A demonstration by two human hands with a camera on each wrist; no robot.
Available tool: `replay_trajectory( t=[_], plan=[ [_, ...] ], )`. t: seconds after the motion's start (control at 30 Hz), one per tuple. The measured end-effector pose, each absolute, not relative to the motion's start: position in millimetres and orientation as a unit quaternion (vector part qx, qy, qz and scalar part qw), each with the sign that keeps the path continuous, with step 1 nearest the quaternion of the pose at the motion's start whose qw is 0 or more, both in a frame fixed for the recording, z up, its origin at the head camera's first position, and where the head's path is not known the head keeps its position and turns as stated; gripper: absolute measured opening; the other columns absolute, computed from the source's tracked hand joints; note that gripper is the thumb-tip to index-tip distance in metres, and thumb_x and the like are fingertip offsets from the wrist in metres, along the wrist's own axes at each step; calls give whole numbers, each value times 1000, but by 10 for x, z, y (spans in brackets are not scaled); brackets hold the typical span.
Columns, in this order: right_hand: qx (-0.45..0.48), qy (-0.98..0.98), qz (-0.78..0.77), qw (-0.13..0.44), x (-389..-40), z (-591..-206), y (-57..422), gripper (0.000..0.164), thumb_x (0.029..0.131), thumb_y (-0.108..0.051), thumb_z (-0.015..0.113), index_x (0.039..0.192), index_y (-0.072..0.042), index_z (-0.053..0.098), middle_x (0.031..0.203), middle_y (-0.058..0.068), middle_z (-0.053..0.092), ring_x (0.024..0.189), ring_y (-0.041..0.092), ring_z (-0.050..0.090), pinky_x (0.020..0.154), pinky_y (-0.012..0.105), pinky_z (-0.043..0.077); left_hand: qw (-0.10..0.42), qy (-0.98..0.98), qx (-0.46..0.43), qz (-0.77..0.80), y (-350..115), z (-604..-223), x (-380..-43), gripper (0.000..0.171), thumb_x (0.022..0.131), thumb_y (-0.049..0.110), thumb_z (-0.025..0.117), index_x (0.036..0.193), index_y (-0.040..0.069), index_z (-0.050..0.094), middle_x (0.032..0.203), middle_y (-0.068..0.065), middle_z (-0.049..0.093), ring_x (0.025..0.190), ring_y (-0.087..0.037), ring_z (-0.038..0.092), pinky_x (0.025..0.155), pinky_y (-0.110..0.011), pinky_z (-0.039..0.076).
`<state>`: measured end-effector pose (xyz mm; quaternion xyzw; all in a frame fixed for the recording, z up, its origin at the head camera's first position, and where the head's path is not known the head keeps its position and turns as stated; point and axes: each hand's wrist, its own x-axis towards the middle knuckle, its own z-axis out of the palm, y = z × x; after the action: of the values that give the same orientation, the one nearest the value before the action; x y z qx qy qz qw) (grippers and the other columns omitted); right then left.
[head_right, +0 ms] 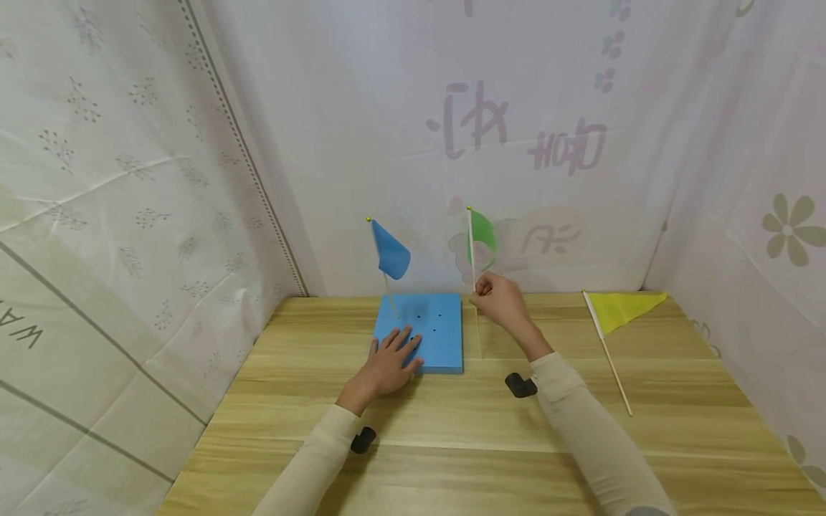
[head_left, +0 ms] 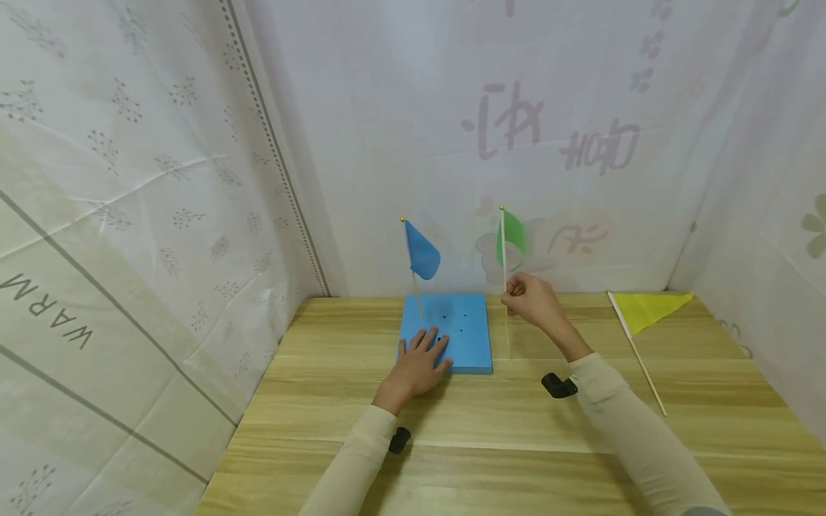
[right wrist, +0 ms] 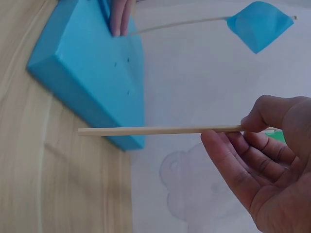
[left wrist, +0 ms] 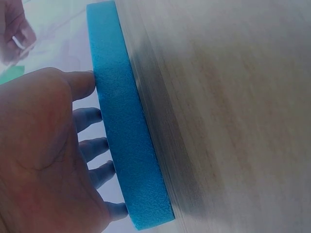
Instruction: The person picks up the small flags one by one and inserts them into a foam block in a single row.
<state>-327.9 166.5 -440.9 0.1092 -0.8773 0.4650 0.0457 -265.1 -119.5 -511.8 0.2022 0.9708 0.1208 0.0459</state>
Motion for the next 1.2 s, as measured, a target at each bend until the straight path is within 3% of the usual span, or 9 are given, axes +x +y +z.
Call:
replay_trajectory(
  t=[0.23,0.47,0.63,1.2],
  plan=[
    [117,-872,473,48,-3364,-4329,1469,10,98,-12,65,101,-2,64,99,17,72,85,35,79,73,38,68,47,971,201,121,-1195,-5094,-2645,60,114,45,48,168,19,39,177,-10,27,165,-38,23,128,-73,19],
    [127,-870,472,59,-3439,-4280,1312,10,99,-14,65,102,-4,64,100,16,72,88,35,79,74,38,67,55,973,193,116,-1179,-5101,-2649,60,114,47,46,168,21,39,178,-9,26,165,-37,22,128,-73,18],
    [131,-872,465,75,-3498,-4260,1200,10,98,-15,65,103,-6,66,100,15,75,83,26,79,70,33,66,56,973,191,118,-1179,-5093,-2645,60,114,47,47,167,21,40,178,-9,26,165,-37,22,128,-73,18],
    [155,-866,465,97,-3591,-4175,897,6,99,-14,69,100,-8,66,99,14,78,83,27,79,72,39,63,52,974,190,111,-1183,-5117,-2663,60,114,47,47,167,20,40,178,-8,27,165,-36,23,128,-73,20]
  ],
)
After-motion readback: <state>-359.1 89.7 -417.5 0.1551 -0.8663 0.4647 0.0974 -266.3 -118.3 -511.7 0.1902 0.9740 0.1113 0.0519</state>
